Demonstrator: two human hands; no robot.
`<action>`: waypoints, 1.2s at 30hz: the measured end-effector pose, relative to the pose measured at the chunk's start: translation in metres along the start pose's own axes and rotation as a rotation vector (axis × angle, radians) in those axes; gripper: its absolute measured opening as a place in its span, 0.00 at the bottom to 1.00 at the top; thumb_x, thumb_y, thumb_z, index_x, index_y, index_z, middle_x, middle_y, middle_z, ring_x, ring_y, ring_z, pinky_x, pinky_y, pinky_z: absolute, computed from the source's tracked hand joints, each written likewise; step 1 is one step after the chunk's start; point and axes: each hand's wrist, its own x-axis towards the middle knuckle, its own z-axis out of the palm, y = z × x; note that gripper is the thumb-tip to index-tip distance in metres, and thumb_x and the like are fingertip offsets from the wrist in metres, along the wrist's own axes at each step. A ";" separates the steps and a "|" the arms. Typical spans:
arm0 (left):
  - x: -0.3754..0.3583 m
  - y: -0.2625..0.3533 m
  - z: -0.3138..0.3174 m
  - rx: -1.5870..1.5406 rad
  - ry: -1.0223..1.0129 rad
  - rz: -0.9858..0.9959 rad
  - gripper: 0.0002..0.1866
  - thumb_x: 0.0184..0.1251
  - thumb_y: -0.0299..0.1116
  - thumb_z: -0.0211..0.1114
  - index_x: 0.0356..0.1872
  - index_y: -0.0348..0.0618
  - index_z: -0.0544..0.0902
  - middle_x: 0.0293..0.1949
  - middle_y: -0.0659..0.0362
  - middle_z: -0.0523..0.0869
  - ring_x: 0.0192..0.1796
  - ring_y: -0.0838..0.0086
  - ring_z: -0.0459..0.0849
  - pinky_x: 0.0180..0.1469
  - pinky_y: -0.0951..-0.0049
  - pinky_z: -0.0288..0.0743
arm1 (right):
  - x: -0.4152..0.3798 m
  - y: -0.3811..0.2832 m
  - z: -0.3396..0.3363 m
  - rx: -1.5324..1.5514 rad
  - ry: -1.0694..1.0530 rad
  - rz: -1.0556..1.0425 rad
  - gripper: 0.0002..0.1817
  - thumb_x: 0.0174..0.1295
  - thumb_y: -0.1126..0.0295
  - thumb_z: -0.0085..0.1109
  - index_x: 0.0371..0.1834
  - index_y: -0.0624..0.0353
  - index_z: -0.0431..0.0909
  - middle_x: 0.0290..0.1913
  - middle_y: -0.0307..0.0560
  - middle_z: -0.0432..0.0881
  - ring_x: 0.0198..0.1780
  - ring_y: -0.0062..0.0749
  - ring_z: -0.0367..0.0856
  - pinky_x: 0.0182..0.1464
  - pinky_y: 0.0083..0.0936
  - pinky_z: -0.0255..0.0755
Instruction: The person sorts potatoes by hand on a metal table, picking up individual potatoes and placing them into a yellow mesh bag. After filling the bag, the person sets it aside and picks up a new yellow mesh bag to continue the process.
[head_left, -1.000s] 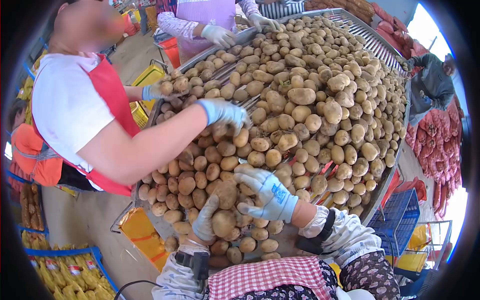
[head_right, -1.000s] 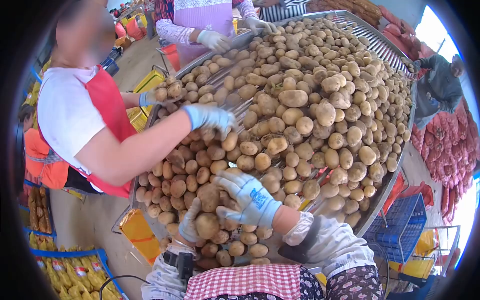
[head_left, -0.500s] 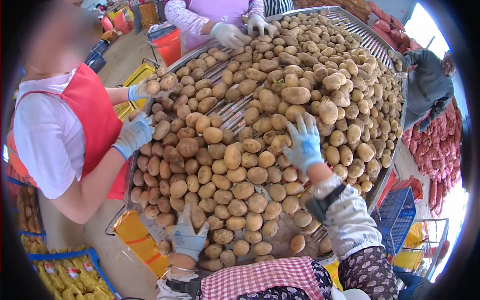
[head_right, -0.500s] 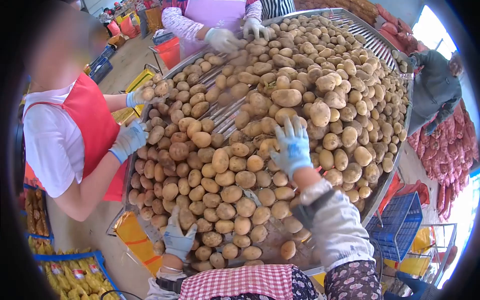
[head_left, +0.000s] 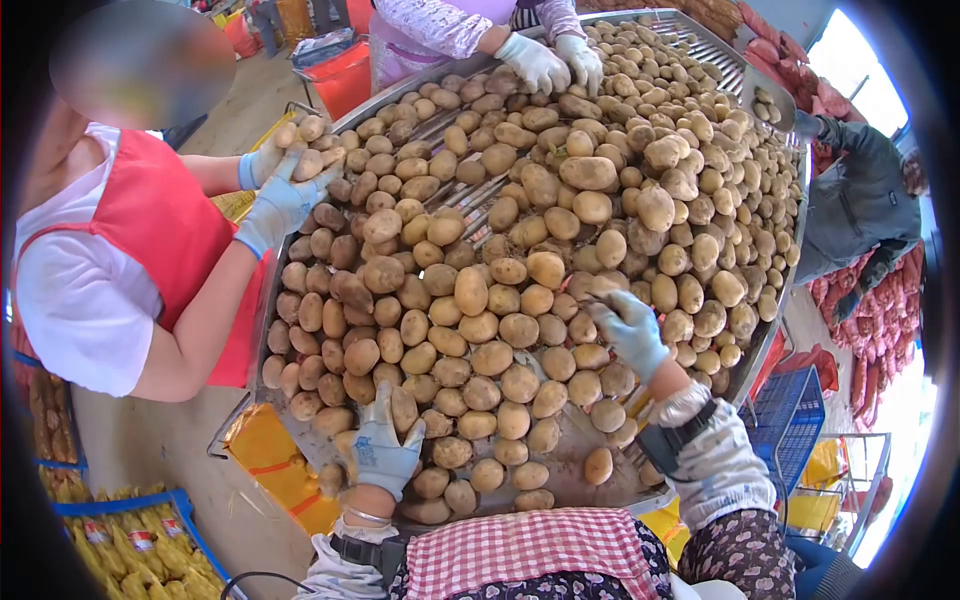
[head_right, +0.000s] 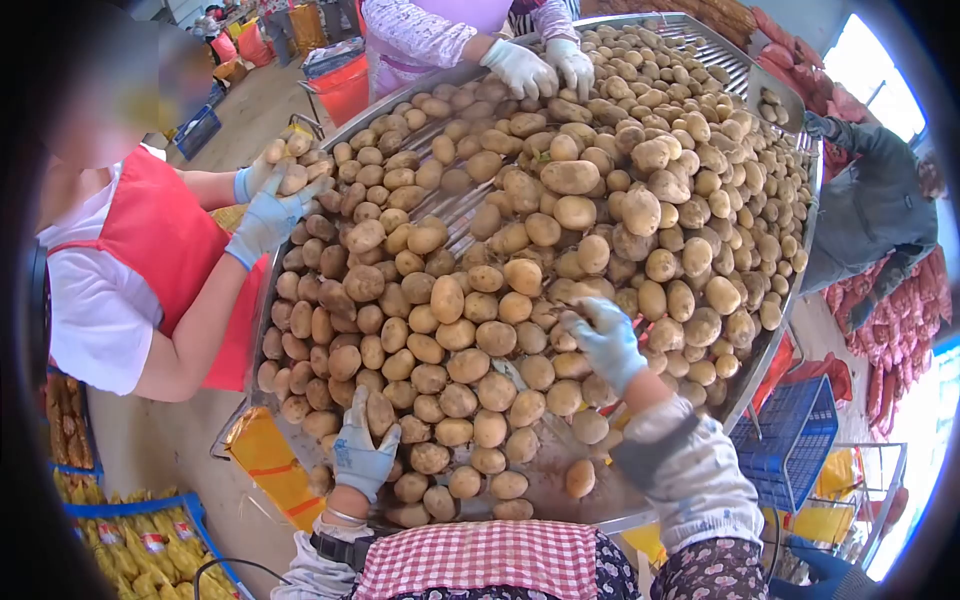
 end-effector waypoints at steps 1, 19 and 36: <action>0.001 0.000 -0.001 0.000 -0.018 0.004 0.42 0.55 0.38 0.69 0.71 0.41 0.59 0.57 0.39 0.75 0.56 0.45 0.77 0.59 0.56 0.73 | -0.020 -0.010 -0.008 0.429 -0.035 0.353 0.13 0.58 0.64 0.58 0.40 0.61 0.82 0.45 0.45 0.83 0.54 0.40 0.77 0.63 0.41 0.65; 0.041 0.003 -0.036 0.136 -0.449 0.089 0.42 0.60 0.50 0.65 0.73 0.53 0.57 0.57 0.42 0.77 0.56 0.47 0.79 0.59 0.54 0.72 | -0.308 -0.008 -0.042 0.115 -0.221 0.935 0.23 0.65 0.53 0.52 0.43 0.65 0.82 0.29 0.49 0.83 0.38 0.31 0.81 0.45 0.28 0.74; 0.228 0.043 -0.052 0.575 -0.485 -0.004 0.45 0.56 0.49 0.69 0.74 0.56 0.56 0.73 0.49 0.60 0.69 0.57 0.70 0.66 0.53 0.66 | -0.091 -0.058 0.098 1.354 -0.316 0.571 0.26 0.58 0.62 0.56 0.56 0.67 0.71 0.52 0.60 0.79 0.50 0.52 0.81 0.51 0.49 0.79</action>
